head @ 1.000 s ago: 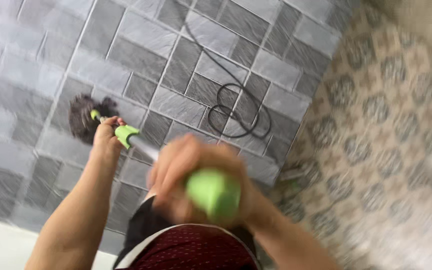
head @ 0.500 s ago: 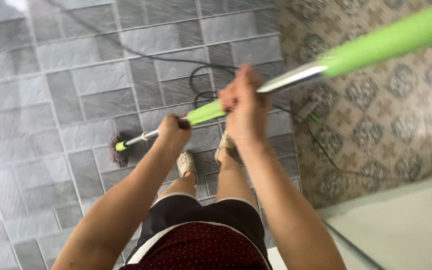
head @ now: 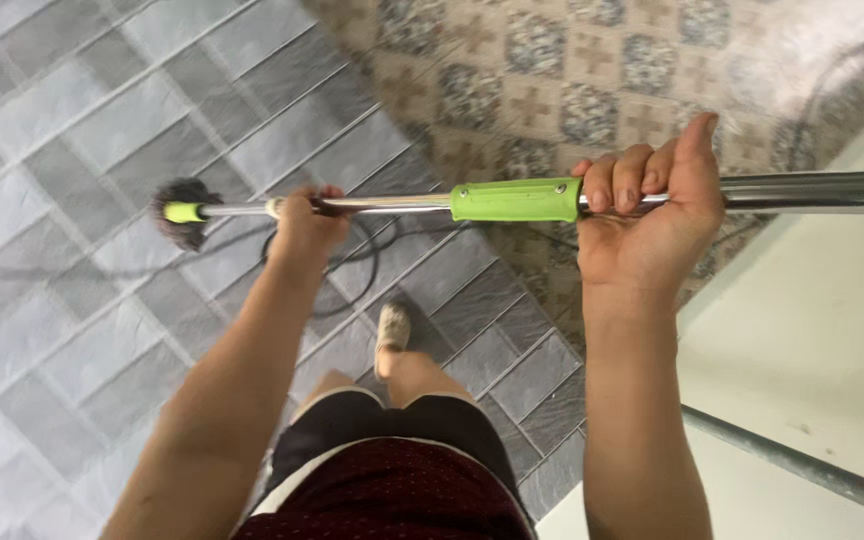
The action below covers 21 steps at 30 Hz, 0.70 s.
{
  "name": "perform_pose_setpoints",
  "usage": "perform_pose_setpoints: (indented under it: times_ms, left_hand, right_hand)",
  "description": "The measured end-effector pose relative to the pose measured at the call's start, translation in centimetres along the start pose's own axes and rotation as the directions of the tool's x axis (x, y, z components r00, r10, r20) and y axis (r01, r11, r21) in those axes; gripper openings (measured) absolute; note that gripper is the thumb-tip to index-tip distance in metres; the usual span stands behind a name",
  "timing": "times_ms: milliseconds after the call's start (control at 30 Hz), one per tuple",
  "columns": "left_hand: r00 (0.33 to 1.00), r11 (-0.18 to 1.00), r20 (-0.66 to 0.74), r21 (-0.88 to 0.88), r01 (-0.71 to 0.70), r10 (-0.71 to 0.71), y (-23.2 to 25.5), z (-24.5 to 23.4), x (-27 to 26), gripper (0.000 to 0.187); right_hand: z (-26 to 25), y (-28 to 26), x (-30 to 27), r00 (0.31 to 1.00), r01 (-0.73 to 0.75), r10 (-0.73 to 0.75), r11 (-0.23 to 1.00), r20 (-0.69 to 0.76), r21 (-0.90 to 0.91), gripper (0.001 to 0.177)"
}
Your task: The person mops a tiled floor using a mop, then rinses the mop head in a bucket.
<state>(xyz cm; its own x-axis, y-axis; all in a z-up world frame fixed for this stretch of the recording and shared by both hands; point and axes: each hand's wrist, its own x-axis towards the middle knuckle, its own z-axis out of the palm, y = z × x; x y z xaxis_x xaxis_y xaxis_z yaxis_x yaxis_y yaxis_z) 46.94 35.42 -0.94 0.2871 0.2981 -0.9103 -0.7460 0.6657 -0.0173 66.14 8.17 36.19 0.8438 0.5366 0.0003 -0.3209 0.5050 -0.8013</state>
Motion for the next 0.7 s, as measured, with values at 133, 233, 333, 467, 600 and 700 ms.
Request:
perform_pose_setpoints:
  times_ms: [133, 233, 333, 467, 600, 700]
  left_hand:
    - [0.999, 0.999, -0.023, 0.03, -0.028, 0.029, -4.2, 8.9, -4.1, 0.016]
    - [0.996, 0.983, 0.063, 0.175, 0.057, -0.069, -6.6, 14.0, -6.6, 0.023]
    - [0.977, 0.958, 0.144, 0.262, 0.113, -0.155, -9.0, 17.2, -6.0, 0.022]
    - [0.969, 0.934, 0.086, 0.297, 0.197, -0.232, -11.1, 20.5, 0.8, 0.018]
    - [0.952, 0.859, 0.053, 0.448, 0.248, -0.302, -12.5, 24.2, 11.0, 0.018]
    - [0.941, 0.827, -0.03, 0.468, 0.31, -0.336, -13.1, 26.9, 17.5, 0.013]
  right_hand:
    - [-2.5, -4.2, 4.7, 0.984, 0.173, -0.171, 0.984, -0.045, 0.038, 0.053]
    - [-4.1, -6.6, 7.9, 0.952, 0.301, -0.3, 0.954, -0.059, 0.004, 0.052]
    - [-5.3, -7.5, 10.8, 0.929, 0.362, -0.362, 0.932, -0.078, -0.015, 0.048]
    - [-6.0, -6.8, 15.3, 0.887, 0.4, -0.392, 0.916, -0.243, -0.016, 0.046]
    - [-5.2, -5.7, 19.8, 0.839, 0.434, -0.45, 0.893, -0.307, -0.124, 0.046]
    - [-4.1, -4.9, 23.9, 0.815, 0.475, -0.501, 0.865, -0.291, -0.16, 0.048]
